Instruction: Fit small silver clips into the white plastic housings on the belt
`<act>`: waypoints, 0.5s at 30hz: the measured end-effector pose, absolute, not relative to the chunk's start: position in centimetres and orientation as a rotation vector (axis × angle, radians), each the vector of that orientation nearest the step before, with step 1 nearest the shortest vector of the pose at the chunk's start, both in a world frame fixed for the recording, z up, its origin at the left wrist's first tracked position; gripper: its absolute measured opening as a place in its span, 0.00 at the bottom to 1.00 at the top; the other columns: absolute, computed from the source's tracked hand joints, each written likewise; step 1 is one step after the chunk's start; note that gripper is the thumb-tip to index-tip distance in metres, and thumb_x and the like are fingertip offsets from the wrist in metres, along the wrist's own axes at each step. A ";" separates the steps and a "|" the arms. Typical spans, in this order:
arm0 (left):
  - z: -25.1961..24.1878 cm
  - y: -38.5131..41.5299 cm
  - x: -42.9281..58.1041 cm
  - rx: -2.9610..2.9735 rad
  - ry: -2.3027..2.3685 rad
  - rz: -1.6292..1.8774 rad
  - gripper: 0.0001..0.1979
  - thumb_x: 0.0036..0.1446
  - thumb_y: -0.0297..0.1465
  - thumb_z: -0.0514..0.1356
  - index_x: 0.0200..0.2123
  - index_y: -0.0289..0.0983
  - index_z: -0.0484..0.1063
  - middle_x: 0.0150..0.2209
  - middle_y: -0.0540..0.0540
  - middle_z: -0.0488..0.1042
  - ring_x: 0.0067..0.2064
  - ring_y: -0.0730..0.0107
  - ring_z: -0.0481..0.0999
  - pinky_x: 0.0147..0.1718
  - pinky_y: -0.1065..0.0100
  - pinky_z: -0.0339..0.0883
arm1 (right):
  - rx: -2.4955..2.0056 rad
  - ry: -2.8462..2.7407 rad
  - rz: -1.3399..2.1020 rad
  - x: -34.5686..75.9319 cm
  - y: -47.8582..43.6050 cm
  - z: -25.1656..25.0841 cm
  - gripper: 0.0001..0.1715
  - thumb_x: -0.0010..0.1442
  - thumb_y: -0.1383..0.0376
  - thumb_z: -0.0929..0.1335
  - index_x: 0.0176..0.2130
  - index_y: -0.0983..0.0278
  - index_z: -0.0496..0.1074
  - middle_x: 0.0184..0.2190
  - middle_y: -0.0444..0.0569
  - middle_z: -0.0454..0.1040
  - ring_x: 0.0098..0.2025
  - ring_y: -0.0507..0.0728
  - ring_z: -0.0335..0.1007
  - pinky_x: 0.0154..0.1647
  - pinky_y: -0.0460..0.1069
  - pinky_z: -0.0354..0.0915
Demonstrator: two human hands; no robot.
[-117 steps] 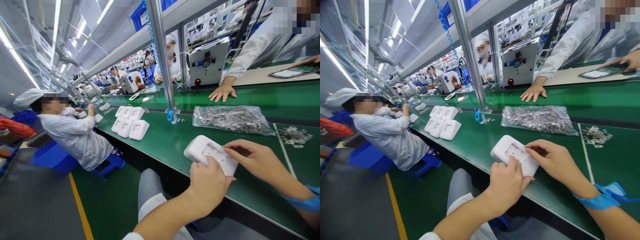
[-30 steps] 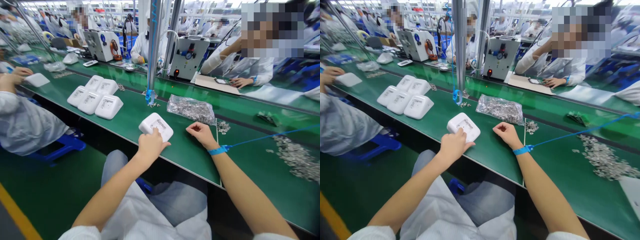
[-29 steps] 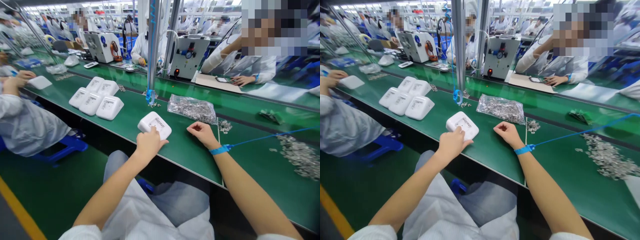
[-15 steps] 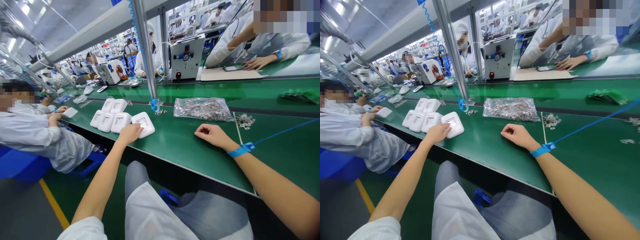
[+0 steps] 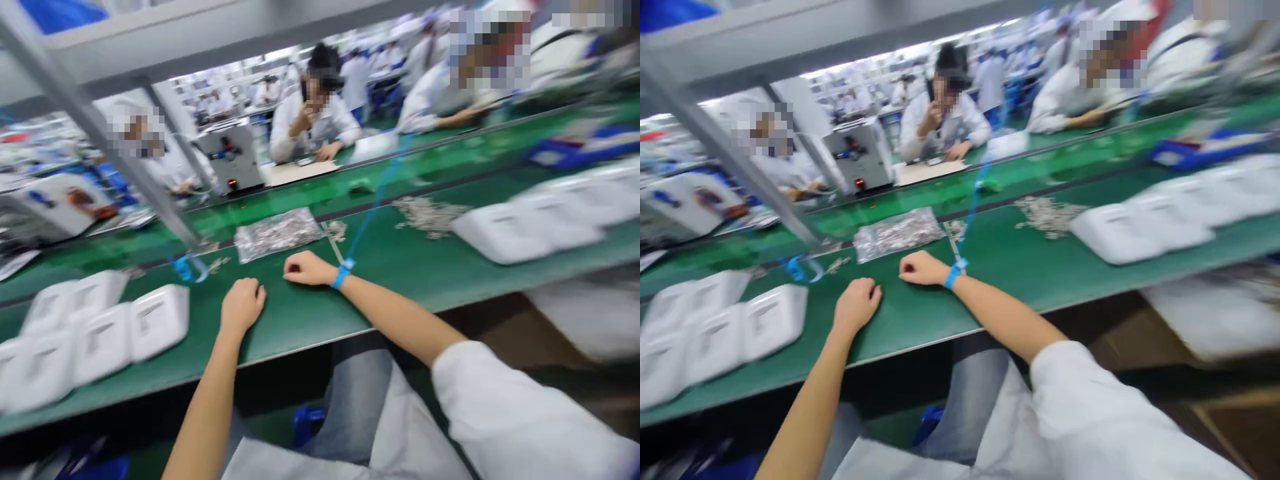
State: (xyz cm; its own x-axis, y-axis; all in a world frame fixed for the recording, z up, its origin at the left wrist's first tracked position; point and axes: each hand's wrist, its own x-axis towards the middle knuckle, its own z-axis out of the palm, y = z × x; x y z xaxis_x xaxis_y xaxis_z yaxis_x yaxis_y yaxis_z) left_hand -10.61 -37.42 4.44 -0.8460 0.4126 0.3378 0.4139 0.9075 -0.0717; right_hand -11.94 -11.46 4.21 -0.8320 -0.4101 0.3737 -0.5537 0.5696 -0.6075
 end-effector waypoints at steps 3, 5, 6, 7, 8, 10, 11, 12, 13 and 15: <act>1.8 -36.3 -14.0 -0.685 -2.616 -0.139 0.04 0.57 0.29 0.52 0.31 0.39 0.66 0.30 0.41 0.70 0.36 0.54 0.71 0.39 0.57 0.66 | 0.454 -2.605 0.906 -12.0 -7.3 4.6 0.02 0.61 0.67 0.71 0.35 0.64 0.76 0.33 0.46 0.77 0.36 0.54 0.71 0.41 0.46 0.64; 0.0 -37.1 -16.5 -0.705 -2.540 -0.294 0.07 0.52 0.25 0.51 0.33 0.38 0.67 0.33 0.39 0.72 0.38 0.51 0.72 0.43 0.52 0.67 | 0.170 -2.542 0.776 -10.6 -2.7 4.8 0.06 0.64 0.67 0.67 0.40 0.65 0.75 0.39 0.53 0.77 0.43 0.58 0.70 0.48 0.51 0.64; -0.8 -37.6 -17.4 -0.738 -2.516 -0.392 0.09 0.51 0.24 0.50 0.34 0.38 0.67 0.34 0.38 0.72 0.38 0.51 0.72 0.44 0.52 0.68 | 0.014 -2.496 0.702 -9.4 0.0 4.8 0.09 0.65 0.68 0.65 0.42 0.67 0.75 0.43 0.58 0.76 0.46 0.62 0.69 0.53 0.55 0.63; -1.5 -38.1 -18.1 -0.772 -2.501 -0.469 0.10 0.50 0.23 0.50 0.35 0.38 0.67 0.35 0.38 0.73 0.39 0.52 0.73 0.44 0.52 0.69 | -0.128 -2.446 0.638 -7.9 2.7 4.8 0.13 0.66 0.68 0.63 0.45 0.70 0.73 0.47 0.64 0.74 0.51 0.66 0.66 0.57 0.60 0.59; -2.1 -38.5 -18.6 -0.803 -2.490 -0.528 0.11 0.50 0.23 0.50 0.36 0.38 0.67 0.36 0.39 0.73 0.39 0.53 0.74 0.44 0.53 0.70 | -0.289 -2.381 0.552 -6.3 5.5 4.7 0.15 0.66 0.68 0.62 0.48 0.72 0.72 0.50 0.68 0.71 0.55 0.70 0.62 0.60 0.64 0.55; -2.7 -38.7 -18.7 -0.862 -2.478 -0.588 0.13 0.52 0.22 0.49 0.39 0.38 0.68 0.37 0.41 0.74 0.39 0.56 0.75 0.43 0.56 0.72 | -0.706 -2.258 0.180 -3.1 10.5 4.3 0.20 0.66 0.62 0.64 0.52 0.73 0.70 0.54 0.70 0.69 0.58 0.74 0.59 0.60 0.66 0.54; -2.8 -38.6 -18.5 -0.888 -2.467 -0.604 0.14 0.52 0.22 0.49 0.40 0.38 0.68 0.37 0.41 0.74 0.38 0.58 0.76 0.42 0.57 0.72 | -0.889 -2.188 0.061 -1.6 12.5 4.1 0.25 0.66 0.59 0.65 0.55 0.74 0.68 0.57 0.72 0.66 0.60 0.76 0.57 0.60 0.67 0.54; -2.7 -38.4 -18.2 -0.923 -2.447 -0.626 0.15 0.52 0.22 0.49 0.41 0.38 0.69 0.37 0.42 0.74 0.38 0.60 0.76 0.42 0.58 0.73 | -1.023 -2.167 -0.019 -0.2 14.2 3.9 0.30 0.66 0.56 0.65 0.57 0.76 0.66 0.57 0.74 0.66 0.60 0.77 0.56 0.59 0.68 0.55; -2.5 -38.2 -17.8 -0.954 -2.420 -0.657 0.16 0.53 0.22 0.49 0.43 0.38 0.69 0.37 0.43 0.74 0.37 0.61 0.76 0.42 0.59 0.73 | -1.115 -2.182 -0.065 1.0 15.5 3.7 0.32 0.66 0.55 0.65 0.59 0.78 0.65 0.55 0.75 0.67 0.59 0.78 0.58 0.57 0.68 0.57; -1.6 -37.7 -16.8 -0.975 -2.343 -0.743 0.16 0.56 0.23 0.49 0.46 0.37 0.68 0.39 0.42 0.73 0.37 0.63 0.77 0.41 0.60 0.74 | -1.190 -2.243 -0.114 2.8 16.5 3.4 0.34 0.67 0.55 0.64 0.60 0.80 0.64 0.50 0.76 0.71 0.55 0.78 0.64 0.54 0.69 0.59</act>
